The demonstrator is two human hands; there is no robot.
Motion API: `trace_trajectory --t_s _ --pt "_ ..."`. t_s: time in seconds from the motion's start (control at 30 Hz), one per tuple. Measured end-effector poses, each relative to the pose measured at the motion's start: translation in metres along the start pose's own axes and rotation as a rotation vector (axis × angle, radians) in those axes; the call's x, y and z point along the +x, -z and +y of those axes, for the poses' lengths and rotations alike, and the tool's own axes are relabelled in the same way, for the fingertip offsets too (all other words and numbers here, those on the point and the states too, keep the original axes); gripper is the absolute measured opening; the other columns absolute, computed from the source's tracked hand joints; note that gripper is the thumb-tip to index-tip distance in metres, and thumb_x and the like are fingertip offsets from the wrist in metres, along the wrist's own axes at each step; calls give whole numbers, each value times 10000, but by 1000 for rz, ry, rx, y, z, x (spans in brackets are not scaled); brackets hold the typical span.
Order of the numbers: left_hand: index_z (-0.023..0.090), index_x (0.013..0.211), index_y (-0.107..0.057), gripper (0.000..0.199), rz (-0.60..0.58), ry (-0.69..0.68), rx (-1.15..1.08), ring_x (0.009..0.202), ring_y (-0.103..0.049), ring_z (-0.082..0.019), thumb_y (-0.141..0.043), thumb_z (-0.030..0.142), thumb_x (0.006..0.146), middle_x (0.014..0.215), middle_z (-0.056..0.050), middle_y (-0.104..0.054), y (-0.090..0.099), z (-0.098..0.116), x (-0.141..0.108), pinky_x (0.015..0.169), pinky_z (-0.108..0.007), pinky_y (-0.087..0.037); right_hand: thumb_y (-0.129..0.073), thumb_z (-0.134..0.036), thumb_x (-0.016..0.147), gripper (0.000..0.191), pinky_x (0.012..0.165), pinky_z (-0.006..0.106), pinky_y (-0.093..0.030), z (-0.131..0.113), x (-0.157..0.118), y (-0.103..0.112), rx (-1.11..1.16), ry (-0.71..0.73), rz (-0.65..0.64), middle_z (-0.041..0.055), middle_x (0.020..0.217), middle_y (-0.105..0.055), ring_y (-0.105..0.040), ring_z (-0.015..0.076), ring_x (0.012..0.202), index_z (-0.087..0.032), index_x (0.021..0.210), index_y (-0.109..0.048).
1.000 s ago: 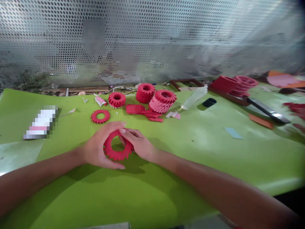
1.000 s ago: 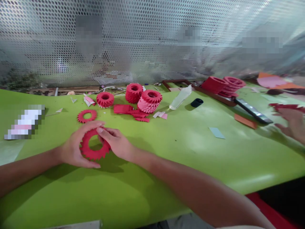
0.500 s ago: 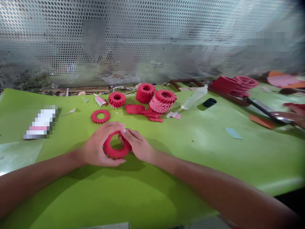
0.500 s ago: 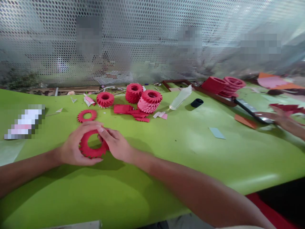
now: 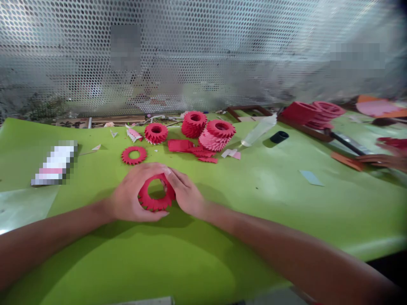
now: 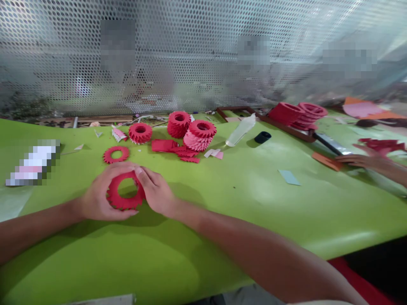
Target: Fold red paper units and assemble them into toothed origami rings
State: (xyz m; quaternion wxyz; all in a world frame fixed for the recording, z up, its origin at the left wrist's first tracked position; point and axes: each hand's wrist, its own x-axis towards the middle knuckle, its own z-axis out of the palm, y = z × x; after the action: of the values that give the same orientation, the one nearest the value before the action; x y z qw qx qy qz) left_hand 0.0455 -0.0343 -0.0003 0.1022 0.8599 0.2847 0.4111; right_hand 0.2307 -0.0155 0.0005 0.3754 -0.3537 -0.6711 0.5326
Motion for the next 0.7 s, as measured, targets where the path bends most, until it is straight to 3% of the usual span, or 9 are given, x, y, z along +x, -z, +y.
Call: trace_trajectory --t_s 0.27,0.6,0.7 --pt "236 1414 -406 870 11 -12 23 1193 -593 -303 -846 374 677 1308 -119 -606 0 0 -1 1055 -476 -464 -358 -655 962 501 848 349 -509 0 -1 0 -69 -30 24 31 839 -608 -587 190 816 -229 922 -617" --pt "214 1402 -417 859 6 -18 45 1184 -604 -299 -848 366 674 1296 -129 -616 -2 -1 -1 1056 -481 -474 -357 -650 971 519 953 348 -489 1 0 -2 -30 17 9 47 951 -660 -630 194 967 -222 1022 -646" --pt "207 1393 -427 837 14 -21 50 1170 -615 -299 -838 354 679 1277 -124 -629 -2 0 -1 1048 -482 -481 -342 -655 974 547 911 361 -497 2 0 -2 -51 34 14 48 926 -661 -631 198 924 -206 1027 -649"
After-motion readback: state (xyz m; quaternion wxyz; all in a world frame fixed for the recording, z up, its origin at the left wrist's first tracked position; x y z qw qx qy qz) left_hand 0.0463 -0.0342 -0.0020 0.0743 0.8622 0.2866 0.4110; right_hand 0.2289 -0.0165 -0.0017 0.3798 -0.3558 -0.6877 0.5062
